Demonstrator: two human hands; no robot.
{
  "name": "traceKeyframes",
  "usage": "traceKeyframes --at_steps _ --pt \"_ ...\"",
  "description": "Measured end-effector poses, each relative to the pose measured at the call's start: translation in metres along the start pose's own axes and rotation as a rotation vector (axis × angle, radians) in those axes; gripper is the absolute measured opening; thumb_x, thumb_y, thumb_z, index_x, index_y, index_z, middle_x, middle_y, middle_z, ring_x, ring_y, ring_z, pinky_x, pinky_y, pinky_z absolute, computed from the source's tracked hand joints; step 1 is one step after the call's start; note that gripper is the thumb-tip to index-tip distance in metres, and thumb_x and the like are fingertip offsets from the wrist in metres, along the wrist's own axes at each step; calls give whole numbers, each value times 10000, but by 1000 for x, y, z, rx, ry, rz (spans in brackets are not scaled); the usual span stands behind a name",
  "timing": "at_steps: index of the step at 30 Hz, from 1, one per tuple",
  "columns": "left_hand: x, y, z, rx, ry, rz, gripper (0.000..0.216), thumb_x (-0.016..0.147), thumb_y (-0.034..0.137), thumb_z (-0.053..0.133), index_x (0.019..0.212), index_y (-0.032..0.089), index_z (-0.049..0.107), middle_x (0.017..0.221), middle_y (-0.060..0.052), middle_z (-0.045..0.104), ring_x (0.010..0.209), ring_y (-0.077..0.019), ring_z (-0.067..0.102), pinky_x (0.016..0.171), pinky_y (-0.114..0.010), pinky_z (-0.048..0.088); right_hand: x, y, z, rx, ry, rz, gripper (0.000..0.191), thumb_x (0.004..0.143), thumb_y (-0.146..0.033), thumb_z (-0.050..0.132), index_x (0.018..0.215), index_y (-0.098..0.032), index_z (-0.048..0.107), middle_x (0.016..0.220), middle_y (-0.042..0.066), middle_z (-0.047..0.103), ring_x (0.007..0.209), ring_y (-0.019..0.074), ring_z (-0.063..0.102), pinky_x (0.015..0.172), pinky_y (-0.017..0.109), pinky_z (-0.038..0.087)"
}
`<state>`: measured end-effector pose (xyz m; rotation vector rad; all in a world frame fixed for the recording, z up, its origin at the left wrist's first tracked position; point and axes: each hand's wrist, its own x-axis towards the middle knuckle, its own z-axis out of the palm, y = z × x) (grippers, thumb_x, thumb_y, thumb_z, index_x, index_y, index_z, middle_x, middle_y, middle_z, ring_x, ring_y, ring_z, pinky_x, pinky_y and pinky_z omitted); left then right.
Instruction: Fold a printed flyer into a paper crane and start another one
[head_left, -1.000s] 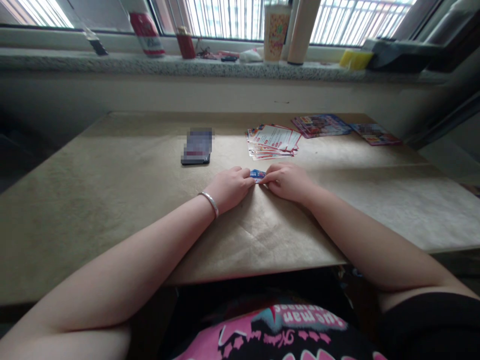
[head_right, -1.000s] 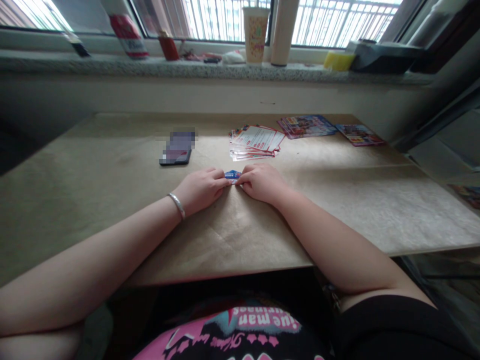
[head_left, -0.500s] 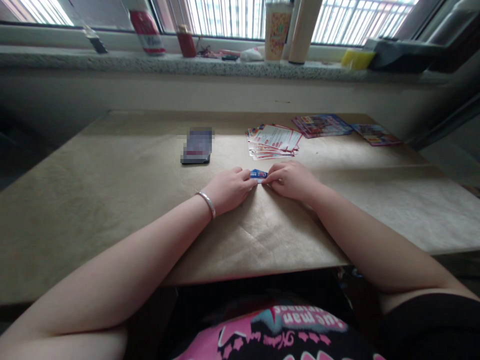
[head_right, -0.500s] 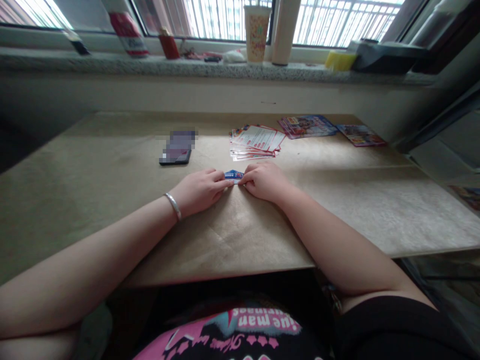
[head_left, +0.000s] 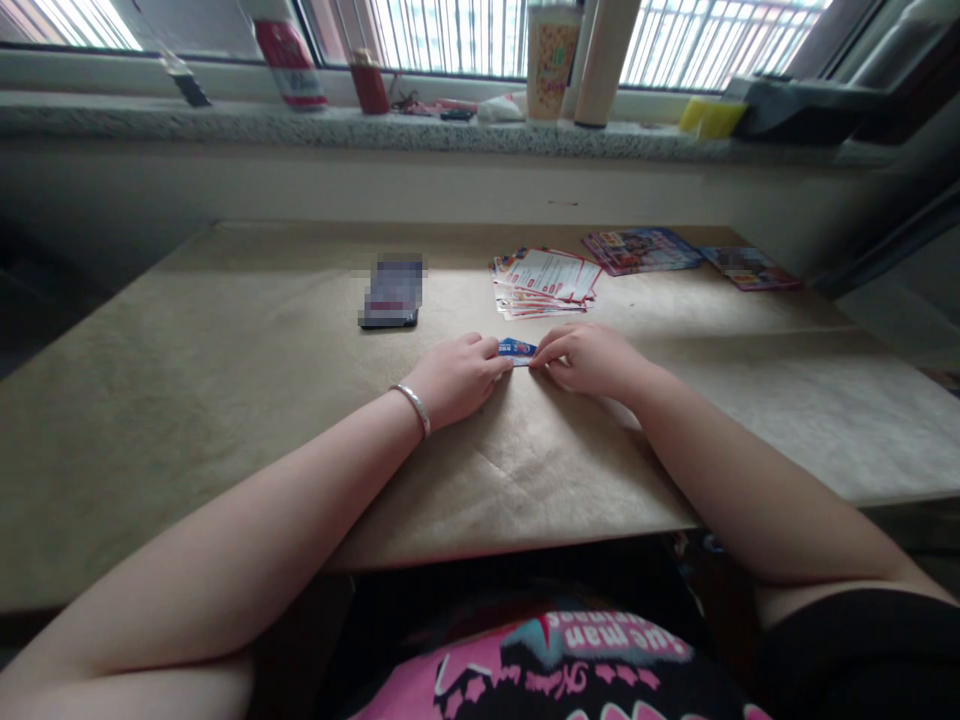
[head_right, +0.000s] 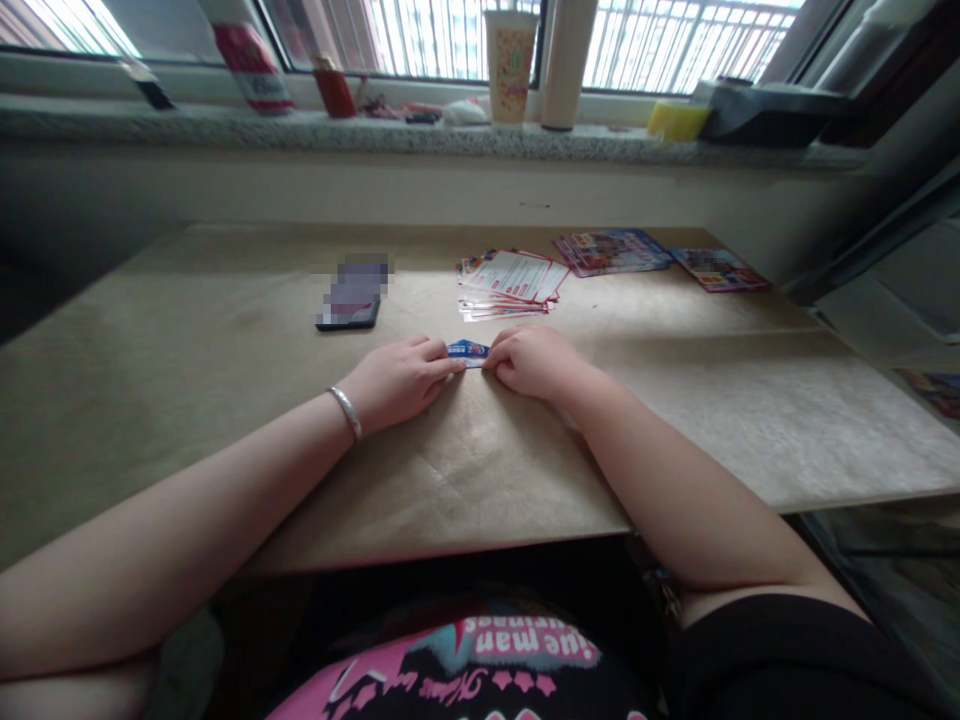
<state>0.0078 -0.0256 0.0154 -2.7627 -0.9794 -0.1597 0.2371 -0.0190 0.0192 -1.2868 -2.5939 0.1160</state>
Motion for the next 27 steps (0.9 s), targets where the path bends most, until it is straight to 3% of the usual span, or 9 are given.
traceKeyframes --at_steps 7,13,18,27 --pt "-1 1 -1 -5 -21 -18 311 910 167 487 1149 195 684 1028 -100 639 891 -210 579 746 -320 497 2 -9 1 -94 10 36 276 857 -210 535 904 -280 798 996 18 740 878 187 656 759 305 447" --pt "0 4 -2 8 -29 -41 306 927 169 465 1136 197 688 1016 -97 642 884 -209 585 695 -304 488 0 -16 -4 -169 -22 -18 302 867 -198 508 962 -262 788 989 37 746 854 189 654 716 303 420" --pt "-3 -1 -3 -35 -41 -29 347 914 167 485 1207 222 663 1036 -85 652 927 -204 600 777 -310 512 -4 -28 -6 -233 -28 1 324 900 -262 487 1055 -290 770 962 46 739 786 186 654 615 301 367" --pt "-10 -14 -8 -44 -60 3 347 895 149 490 1166 224 692 1025 -71 677 950 -203 618 798 -302 521 -1 -18 -1 -143 -25 2 311 876 -249 516 1039 -297 777 1015 31 724 863 193 652 684 301 402"
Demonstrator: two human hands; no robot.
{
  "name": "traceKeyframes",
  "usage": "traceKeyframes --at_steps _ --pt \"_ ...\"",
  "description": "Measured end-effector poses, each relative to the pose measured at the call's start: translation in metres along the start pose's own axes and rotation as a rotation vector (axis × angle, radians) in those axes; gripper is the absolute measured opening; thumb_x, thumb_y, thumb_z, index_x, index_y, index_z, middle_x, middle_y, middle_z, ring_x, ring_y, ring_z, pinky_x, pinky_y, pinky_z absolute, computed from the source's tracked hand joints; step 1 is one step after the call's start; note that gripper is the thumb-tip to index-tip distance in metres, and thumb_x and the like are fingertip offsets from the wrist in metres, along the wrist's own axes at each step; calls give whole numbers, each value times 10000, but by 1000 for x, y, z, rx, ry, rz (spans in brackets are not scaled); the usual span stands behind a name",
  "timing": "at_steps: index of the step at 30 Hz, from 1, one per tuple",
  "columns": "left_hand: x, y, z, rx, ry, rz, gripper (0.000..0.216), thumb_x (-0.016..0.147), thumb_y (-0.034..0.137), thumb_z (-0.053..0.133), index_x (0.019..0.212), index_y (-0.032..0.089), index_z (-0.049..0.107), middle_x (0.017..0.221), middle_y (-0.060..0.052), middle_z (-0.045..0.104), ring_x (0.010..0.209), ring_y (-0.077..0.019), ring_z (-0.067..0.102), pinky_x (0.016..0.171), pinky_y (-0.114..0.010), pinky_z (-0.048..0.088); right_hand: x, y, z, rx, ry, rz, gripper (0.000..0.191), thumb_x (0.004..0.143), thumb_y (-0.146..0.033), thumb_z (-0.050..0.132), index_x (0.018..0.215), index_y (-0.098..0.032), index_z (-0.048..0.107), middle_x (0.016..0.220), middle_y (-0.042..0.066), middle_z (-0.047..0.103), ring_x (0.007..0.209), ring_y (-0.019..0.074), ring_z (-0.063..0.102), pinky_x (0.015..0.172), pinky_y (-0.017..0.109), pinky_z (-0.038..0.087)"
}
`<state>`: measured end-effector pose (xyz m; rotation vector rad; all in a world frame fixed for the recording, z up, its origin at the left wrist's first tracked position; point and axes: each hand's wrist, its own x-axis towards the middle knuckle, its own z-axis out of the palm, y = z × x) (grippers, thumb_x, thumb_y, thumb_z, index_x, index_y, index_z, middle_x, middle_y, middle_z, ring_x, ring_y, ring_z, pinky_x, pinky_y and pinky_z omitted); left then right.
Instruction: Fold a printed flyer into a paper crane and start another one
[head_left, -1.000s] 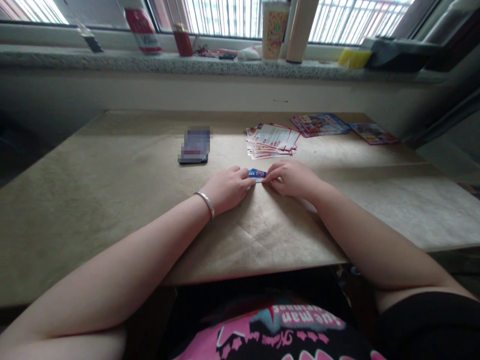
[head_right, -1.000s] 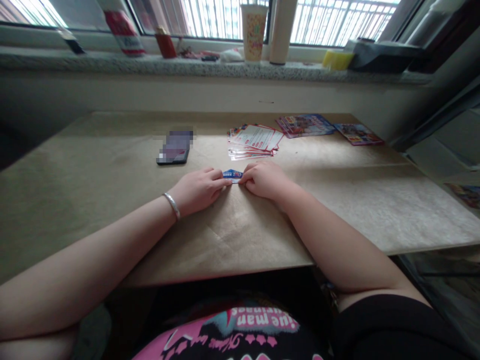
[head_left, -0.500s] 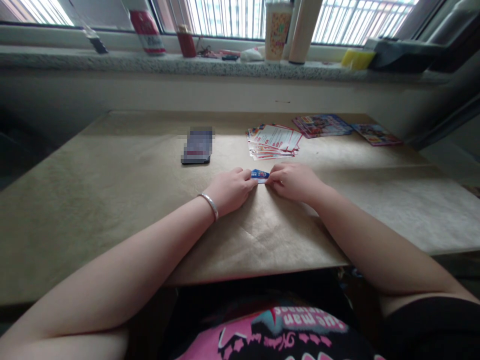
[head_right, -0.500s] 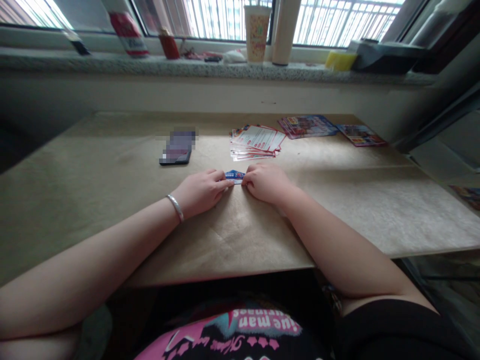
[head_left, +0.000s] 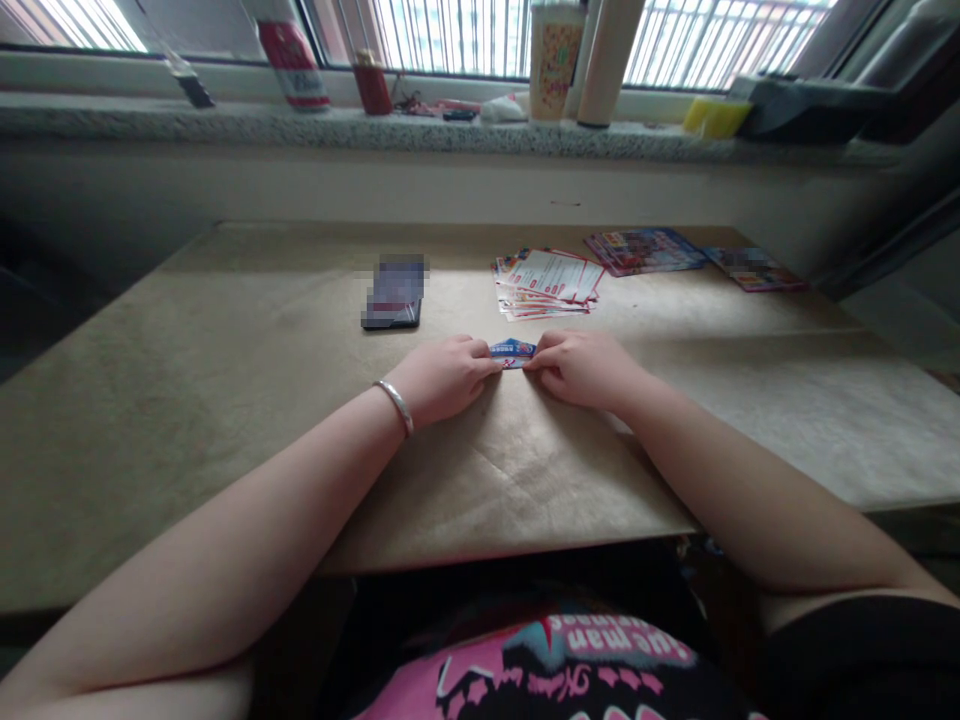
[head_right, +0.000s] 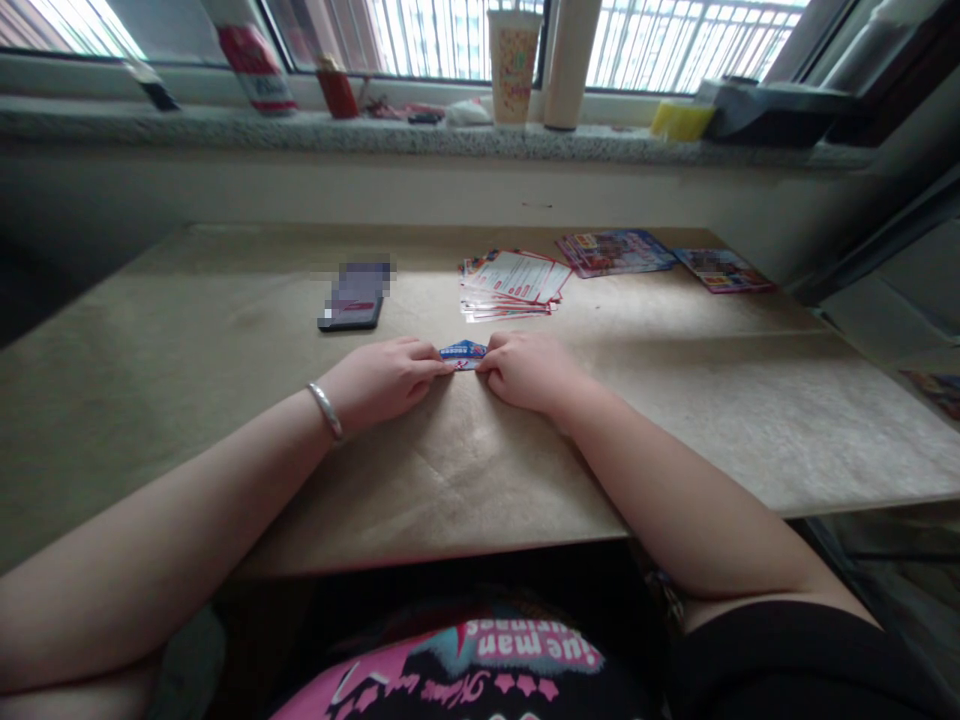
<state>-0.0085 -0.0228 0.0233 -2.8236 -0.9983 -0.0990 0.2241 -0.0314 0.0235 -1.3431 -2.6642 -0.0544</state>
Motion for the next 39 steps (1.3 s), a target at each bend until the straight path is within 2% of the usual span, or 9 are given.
traceKeyframes --at_steps 10,21,25,29,31,33,36,39 --pt "5 9 -2 43 -19 -66 305 915 188 467 1054 204 738 1031 -73 675 931 -225 619 756 -318 519 1 1 3 51 18 -7 311 851 -216 524 1014 -275 783 985 39 722 884 199 655 736 304 433" --pt "3 3 0 38 -5 -38 283 914 194 473 1008 190 740 1008 -74 672 905 -214 625 768 -320 516 1 11 6 99 53 2 279 815 -202 558 949 -258 796 987 32 740 852 199 660 758 316 457" --pt "4 4 1 35 -2 -37 281 922 199 459 983 180 734 1006 -85 666 913 -222 621 742 -323 518 1 11 10 131 97 -10 262 817 -195 557 913 -241 796 923 50 714 842 203 637 763 324 464" --pt "4 5 2 47 28 -25 262 912 185 462 982 163 714 1015 -91 668 908 -226 617 737 -331 517 2 17 19 226 203 -39 226 808 -173 563 854 -218 779 1061 77 655 891 196 613 850 341 476" --pt "3 5 2 67 42 -22 257 920 193 453 963 156 703 999 -93 671 887 -227 617 713 -329 511 4 21 24 297 258 -66 226 792 -146 561 873 -210 762 1112 85 642 971 206 604 905 350 468" --pt "2 5 3 82 55 -16 254 928 205 445 953 155 693 985 -93 672 864 -222 617 686 -321 502 6 25 27 388 254 -68 267 783 -115 550 947 -201 742 1060 79 669 985 204 603 895 339 472" --pt "2 5 5 80 88 -1 251 931 219 455 1022 177 685 992 -87 672 867 -213 616 676 -308 491 8 27 28 430 216 -11 304 805 -113 551 1040 -193 727 930 62 704 884 193 608 832 327 470" --pt "2 7 8 54 138 29 297 938 233 459 1156 226 661 1022 -72 671 906 -211 613 715 -313 496 8 23 26 384 196 28 286 843 -145 554 1053 -183 744 885 71 707 844 195 599 811 330 460"
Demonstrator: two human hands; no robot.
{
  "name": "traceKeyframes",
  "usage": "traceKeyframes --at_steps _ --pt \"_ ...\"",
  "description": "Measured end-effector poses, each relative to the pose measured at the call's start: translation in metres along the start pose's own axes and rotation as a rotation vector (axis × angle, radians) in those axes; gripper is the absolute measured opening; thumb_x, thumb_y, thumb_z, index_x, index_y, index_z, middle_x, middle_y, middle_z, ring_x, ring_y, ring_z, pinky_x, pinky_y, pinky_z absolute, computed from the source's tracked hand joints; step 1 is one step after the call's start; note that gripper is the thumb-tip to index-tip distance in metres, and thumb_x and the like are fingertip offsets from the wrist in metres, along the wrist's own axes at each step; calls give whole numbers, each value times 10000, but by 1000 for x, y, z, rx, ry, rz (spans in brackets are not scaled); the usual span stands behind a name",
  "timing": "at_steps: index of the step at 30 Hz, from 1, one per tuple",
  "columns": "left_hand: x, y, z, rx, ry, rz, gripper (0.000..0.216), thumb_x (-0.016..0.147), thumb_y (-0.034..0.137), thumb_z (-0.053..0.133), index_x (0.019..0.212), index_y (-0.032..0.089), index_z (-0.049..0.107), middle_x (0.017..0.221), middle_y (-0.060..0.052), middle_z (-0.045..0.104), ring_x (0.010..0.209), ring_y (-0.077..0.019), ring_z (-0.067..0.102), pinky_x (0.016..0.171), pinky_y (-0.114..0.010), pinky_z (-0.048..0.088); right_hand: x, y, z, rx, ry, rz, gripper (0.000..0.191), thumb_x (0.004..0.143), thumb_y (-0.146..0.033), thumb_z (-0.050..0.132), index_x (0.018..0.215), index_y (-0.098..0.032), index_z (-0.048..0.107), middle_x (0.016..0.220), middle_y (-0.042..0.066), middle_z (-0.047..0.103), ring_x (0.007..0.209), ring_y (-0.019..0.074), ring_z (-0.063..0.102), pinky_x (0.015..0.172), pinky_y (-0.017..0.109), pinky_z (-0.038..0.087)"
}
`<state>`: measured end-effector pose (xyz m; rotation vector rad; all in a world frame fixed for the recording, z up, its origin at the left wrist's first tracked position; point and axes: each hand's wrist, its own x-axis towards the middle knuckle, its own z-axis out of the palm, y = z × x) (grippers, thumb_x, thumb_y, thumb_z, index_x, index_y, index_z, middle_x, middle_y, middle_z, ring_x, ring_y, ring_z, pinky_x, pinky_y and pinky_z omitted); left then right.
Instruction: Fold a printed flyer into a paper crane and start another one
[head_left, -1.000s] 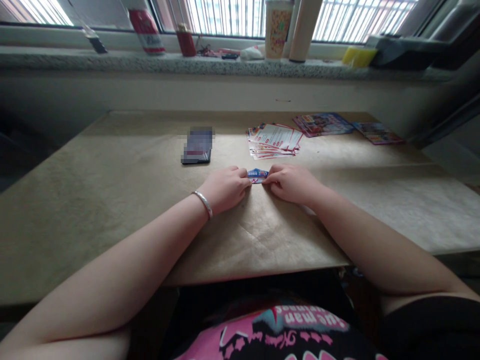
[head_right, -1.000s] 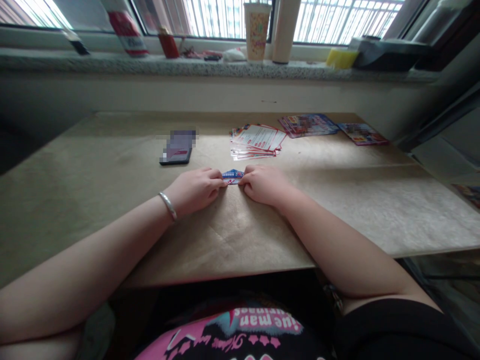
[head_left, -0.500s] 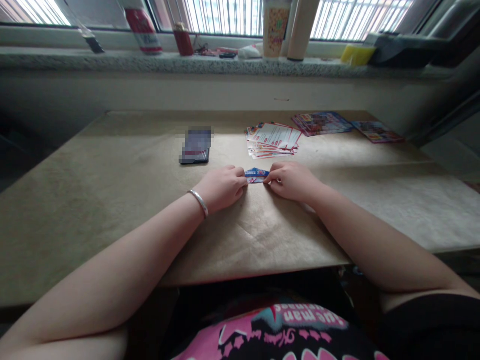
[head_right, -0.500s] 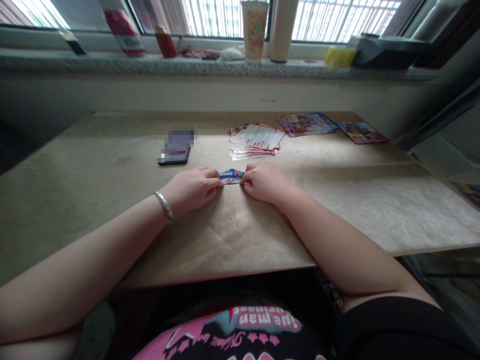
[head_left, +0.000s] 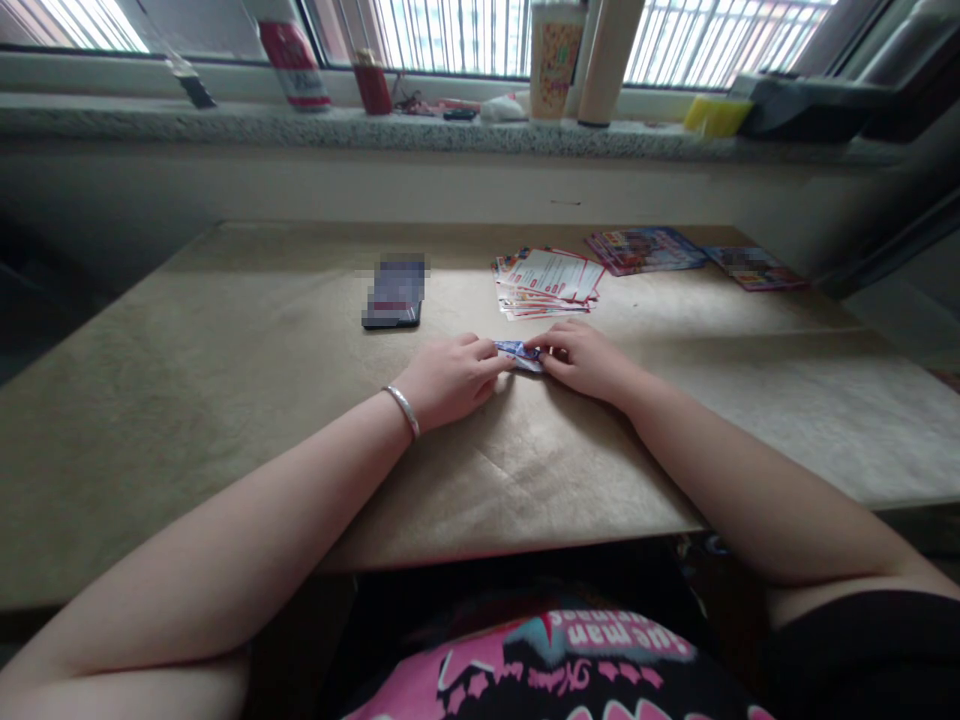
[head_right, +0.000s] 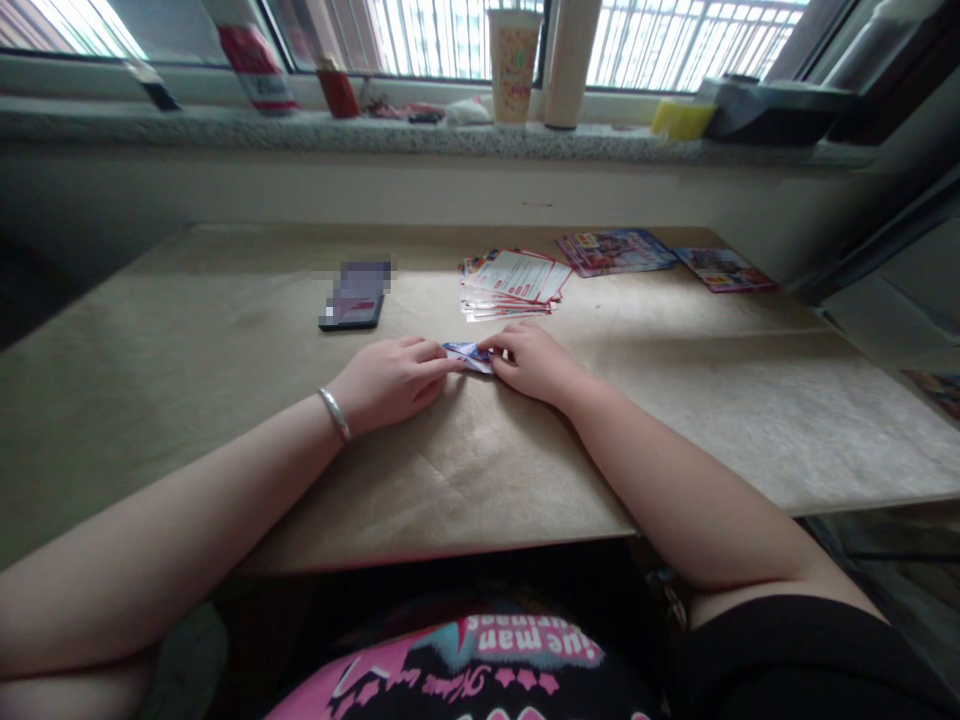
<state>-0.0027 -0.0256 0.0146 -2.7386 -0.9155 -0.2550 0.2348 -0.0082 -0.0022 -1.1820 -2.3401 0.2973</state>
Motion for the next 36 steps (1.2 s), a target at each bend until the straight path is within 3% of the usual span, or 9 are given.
traceKeyframes --at_steps 4,9,16,23,28,36 --pt "1 2 4 -10 13 -12 321 959 269 445 1198 245 659 998 -75 666 909 -220 612 739 -330 504 -1 -5 1 -26 -36 -18 229 854 -181 573 946 -186 783 830 76 703 845 204 601 814 335 466" --pt "0 -1 5 -48 -6 -51 316 966 313 456 1191 250 669 1039 -82 666 947 -224 619 787 -347 522 -3 -5 5 25 -62 -98 239 846 -173 577 953 -215 786 825 60 689 814 189 608 800 332 490" --pt "0 -2 7 -106 -6 -67 331 967 310 451 1211 220 656 1140 -89 673 1029 -237 621 879 -381 535 -1 -1 6 -35 38 -149 321 833 -93 527 1037 -204 748 1138 84 690 1082 229 592 997 394 454" --pt "2 -3 8 -210 5 -95 329 965 323 450 1167 190 674 1207 -77 684 1103 -241 625 958 -396 522 -1 1 5 -139 -18 -157 266 889 -204 558 1064 -213 758 969 84 710 945 228 597 904 380 478" --pt "3 -1 8 -246 4 -91 379 958 398 483 1218 171 639 1254 -93 667 1154 -246 615 987 -401 512 0 -5 5 -113 -59 -194 306 895 -149 524 1070 -237 758 962 76 705 908 199 601 859 340 484" --pt "3 -6 11 -315 16 -67 296 904 377 585 1120 189 660 1217 -67 683 1162 -228 603 1020 -382 488 -1 1 -1 -187 -3 -292 248 892 -173 561 1061 -233 732 1177 69 695 1105 233 580 992 403 446"
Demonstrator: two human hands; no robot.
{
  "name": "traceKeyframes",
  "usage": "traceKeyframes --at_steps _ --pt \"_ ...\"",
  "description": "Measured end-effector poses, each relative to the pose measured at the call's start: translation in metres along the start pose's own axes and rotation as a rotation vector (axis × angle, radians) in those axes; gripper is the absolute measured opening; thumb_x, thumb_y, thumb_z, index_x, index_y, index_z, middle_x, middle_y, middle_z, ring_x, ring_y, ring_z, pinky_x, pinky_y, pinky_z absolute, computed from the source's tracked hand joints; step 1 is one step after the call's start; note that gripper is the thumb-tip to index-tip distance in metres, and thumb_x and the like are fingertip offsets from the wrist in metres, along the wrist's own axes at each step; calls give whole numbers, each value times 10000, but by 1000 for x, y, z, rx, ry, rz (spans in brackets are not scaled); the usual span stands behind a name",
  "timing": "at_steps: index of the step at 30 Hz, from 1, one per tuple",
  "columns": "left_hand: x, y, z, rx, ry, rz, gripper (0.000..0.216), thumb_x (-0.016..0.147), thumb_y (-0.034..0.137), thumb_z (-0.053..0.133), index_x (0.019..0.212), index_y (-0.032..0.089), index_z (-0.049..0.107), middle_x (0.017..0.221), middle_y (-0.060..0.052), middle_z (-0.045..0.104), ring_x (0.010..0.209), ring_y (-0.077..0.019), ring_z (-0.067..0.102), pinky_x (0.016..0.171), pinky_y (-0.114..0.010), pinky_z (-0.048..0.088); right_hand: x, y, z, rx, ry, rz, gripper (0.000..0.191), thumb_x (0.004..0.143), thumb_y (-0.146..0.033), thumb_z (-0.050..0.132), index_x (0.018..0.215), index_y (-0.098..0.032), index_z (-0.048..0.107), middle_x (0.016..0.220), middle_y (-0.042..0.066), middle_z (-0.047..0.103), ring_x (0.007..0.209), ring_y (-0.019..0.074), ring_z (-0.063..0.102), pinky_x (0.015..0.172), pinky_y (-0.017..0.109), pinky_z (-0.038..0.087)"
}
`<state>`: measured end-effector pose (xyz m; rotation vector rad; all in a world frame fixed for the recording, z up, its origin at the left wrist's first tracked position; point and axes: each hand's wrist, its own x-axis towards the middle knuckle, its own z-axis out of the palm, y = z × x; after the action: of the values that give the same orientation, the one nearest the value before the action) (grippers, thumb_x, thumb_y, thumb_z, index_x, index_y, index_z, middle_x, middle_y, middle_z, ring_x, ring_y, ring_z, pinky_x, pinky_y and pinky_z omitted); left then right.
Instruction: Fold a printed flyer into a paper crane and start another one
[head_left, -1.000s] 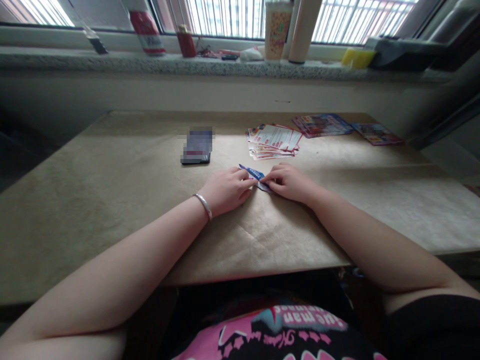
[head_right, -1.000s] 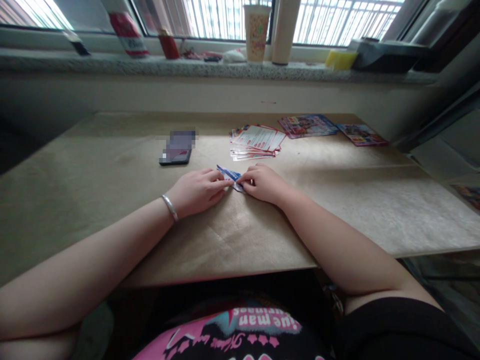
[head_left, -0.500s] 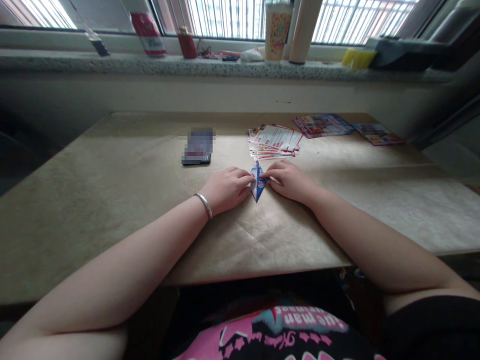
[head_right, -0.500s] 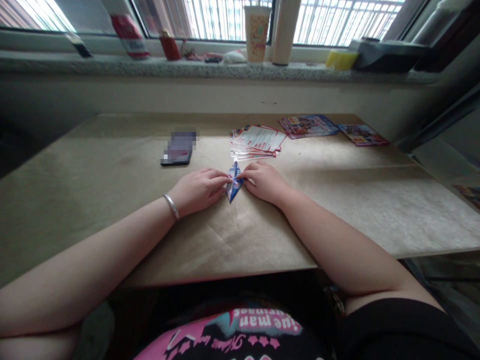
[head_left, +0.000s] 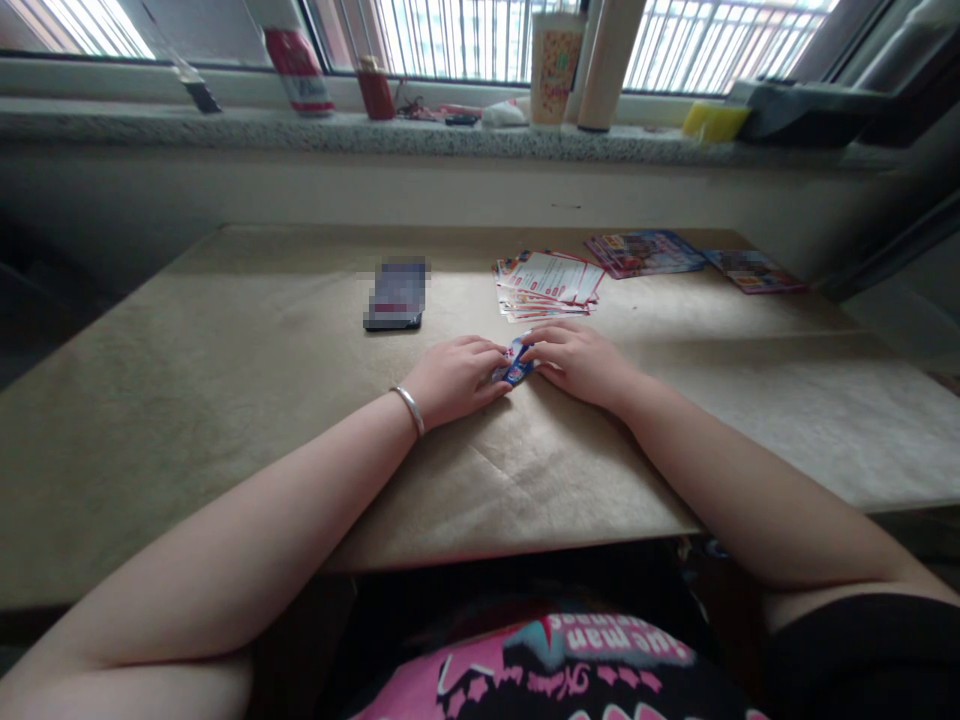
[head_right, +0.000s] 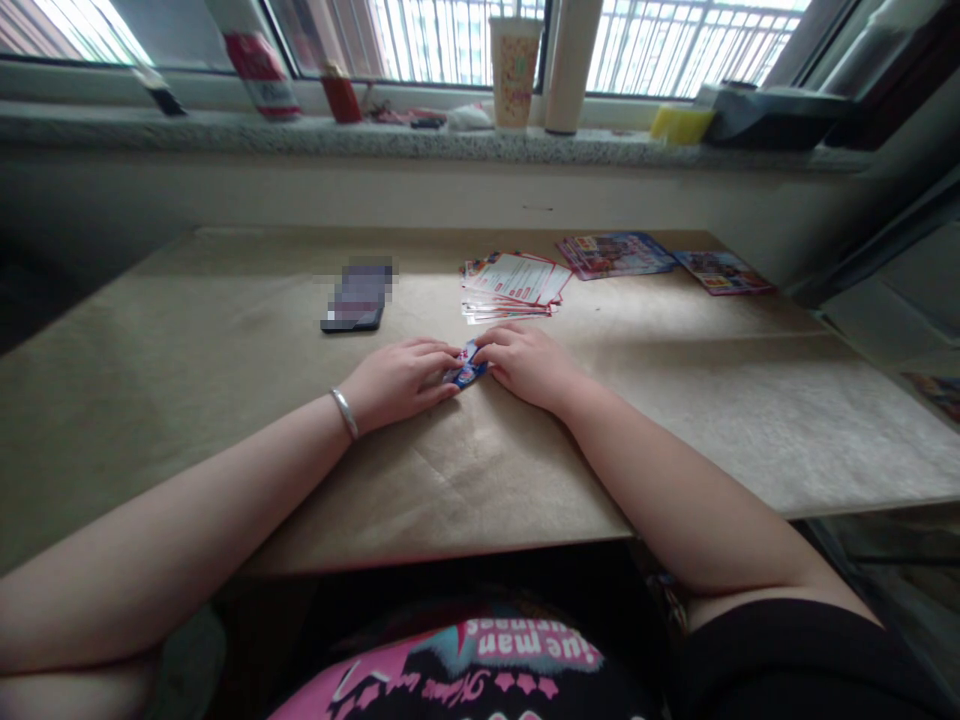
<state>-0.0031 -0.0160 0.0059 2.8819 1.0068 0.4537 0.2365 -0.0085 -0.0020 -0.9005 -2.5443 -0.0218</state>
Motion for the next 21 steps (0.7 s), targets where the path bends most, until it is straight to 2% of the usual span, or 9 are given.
traceKeyframes --at_steps 5,10,17,21 --pt "1 1 -1 -16 -11 -13 326 867 388 638 1106 168 661 1226 -78 680 1174 -243 598 1027 -397 488 0 2 2 12 -47 16 236 930 -284 563 1097 -241 724 1090 73 710 991 215 606 907 367 457" --pt "1 -4 2 -24 7 16 285 924 299 548 1146 160 661 1227 -81 681 1168 -225 601 1041 -389 479 2 -6 4 -38 -56 69 237 918 -364 595 1057 -243 744 908 74 686 858 203 582 783 326 423" --pt "1 -12 8 25 80 22 275 935 285 506 1096 199 711 1066 -92 687 982 -205 619 914 -365 509 6 -23 2 -123 -78 32 249 954 -337 522 1028 -220 729 975 86 702 890 212 571 783 339 395" --pt "1 -9 9 73 91 12 295 928 272 499 1136 195 693 1056 -90 681 975 -209 611 905 -360 501 8 -28 1 -178 -87 35 246 949 -321 513 977 -203 727 968 85 707 891 217 567 792 348 394"
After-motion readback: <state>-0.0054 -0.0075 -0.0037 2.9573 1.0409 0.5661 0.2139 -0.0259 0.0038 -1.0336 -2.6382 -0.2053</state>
